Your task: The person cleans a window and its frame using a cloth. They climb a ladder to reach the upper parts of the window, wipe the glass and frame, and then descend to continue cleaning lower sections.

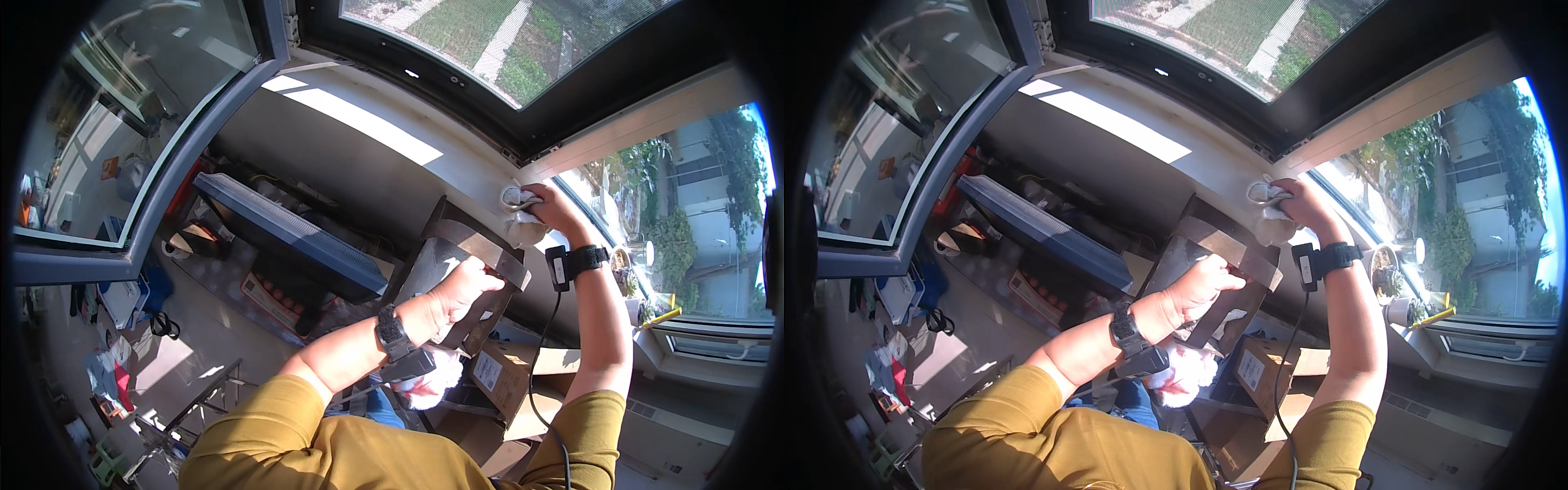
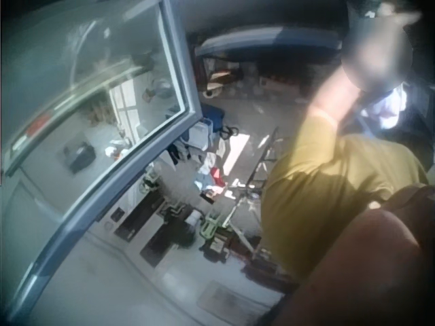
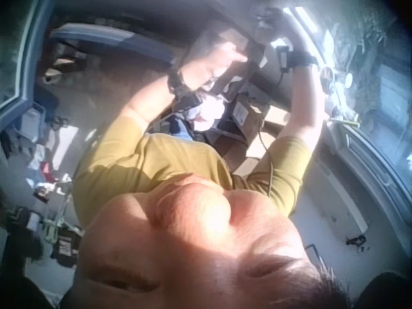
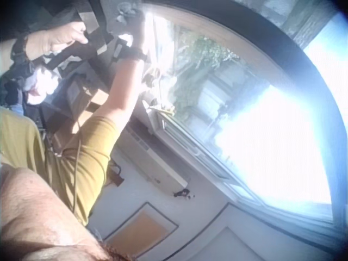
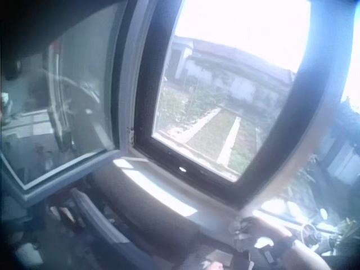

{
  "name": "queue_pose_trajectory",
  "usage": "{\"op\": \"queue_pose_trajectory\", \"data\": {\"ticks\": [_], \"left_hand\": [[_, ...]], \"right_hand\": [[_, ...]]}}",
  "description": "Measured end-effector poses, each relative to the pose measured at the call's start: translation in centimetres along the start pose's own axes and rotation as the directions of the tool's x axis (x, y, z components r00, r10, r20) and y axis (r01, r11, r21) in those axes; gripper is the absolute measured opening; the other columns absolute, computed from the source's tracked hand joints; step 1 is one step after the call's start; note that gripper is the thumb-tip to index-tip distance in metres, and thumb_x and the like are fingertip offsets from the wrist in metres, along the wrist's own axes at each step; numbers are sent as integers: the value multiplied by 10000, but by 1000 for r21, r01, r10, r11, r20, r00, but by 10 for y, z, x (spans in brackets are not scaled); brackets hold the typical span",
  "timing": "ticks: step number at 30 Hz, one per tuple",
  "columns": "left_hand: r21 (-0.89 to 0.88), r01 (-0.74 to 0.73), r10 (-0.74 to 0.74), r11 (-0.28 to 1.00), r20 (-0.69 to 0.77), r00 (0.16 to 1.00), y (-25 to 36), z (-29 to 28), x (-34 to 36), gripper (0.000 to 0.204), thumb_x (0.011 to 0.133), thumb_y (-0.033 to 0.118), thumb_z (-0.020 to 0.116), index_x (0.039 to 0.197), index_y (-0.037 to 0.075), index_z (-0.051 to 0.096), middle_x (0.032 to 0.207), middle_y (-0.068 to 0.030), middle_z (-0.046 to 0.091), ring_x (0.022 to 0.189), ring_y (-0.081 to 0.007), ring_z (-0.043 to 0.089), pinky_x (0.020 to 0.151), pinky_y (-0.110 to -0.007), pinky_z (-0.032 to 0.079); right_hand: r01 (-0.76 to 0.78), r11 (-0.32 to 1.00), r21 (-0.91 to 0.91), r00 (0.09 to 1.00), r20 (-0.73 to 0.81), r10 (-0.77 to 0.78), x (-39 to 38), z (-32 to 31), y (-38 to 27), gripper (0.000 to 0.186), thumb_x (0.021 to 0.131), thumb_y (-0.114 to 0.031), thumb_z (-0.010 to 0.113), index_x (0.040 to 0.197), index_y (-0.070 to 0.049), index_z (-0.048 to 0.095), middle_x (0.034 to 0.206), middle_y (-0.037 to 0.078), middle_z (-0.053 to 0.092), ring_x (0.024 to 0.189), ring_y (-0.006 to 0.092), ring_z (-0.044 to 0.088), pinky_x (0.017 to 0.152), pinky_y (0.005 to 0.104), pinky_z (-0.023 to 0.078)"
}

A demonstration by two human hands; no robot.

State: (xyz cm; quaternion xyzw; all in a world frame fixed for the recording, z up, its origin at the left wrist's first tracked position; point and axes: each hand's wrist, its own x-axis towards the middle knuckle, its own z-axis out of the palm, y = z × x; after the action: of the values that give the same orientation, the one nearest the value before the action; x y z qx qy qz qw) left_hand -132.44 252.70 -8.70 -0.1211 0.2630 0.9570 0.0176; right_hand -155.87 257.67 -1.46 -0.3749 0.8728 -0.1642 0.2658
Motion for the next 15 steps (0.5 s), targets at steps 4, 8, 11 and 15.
{"op": "queue_pose_trajectory", "data": {"ticks": [4, 8, 11, 15], "left_hand": [[-33, -7, 9, 999, 40, 999, 4, 2, -1, 309, 825, -41, 561, 1134, -22, 554, 1066, -87, 587, 992, -168, 559, 926, -270, 428], [-3, -14, 14, 1000, 25, 1000, 4, 2, 1, 316, 820, -40, 561, 1135, -31, 546, 1061, -86, 599, 1006, -182, 562, 951, -283, 412], [-38, 34, -34, 999, 6, 999, 2, 0, 0, 263, 825, -25, 571, 1086, -44, 545, 1030, -110, 609, 953, -178, 597, 868, -278, 480], [-46, 41, -43, 998, -26, 999, 5, 1, -2, 204, 842, -19, 563, 1042, -48, 539, 1019, -137, 616, 898, -187, 625, 772, -272, 522]], "right_hand": [[260, 925, -278, 964, 136, -230, 8, 25, -7, 404, 691, 15, 558, 1068, -75, 673, 987, 166, 674, 891, 256, 639, 846, 318, 480], [67, 996, -53, 947, 318, -47, -12, -7, -7, 364, 688, -68, 599, 1040, -91, 688, 887, 65, 677, 816, 184, 614, 796, 285, 486], [10, 986, -169, 991, 131, 13, -19, -31, 7, 333, 692, -62, 573, 999, -91, 698, 856, 135, 682, 778, 250, 652, 731, 336, 510], [-119, 916, -382, 981, -188, 49, 5, -5, 23, 334, 723, -87, 611, 1050, -89, 680, 899, 174, 674, 825, 306, 655, 730, 367, 512]]}}
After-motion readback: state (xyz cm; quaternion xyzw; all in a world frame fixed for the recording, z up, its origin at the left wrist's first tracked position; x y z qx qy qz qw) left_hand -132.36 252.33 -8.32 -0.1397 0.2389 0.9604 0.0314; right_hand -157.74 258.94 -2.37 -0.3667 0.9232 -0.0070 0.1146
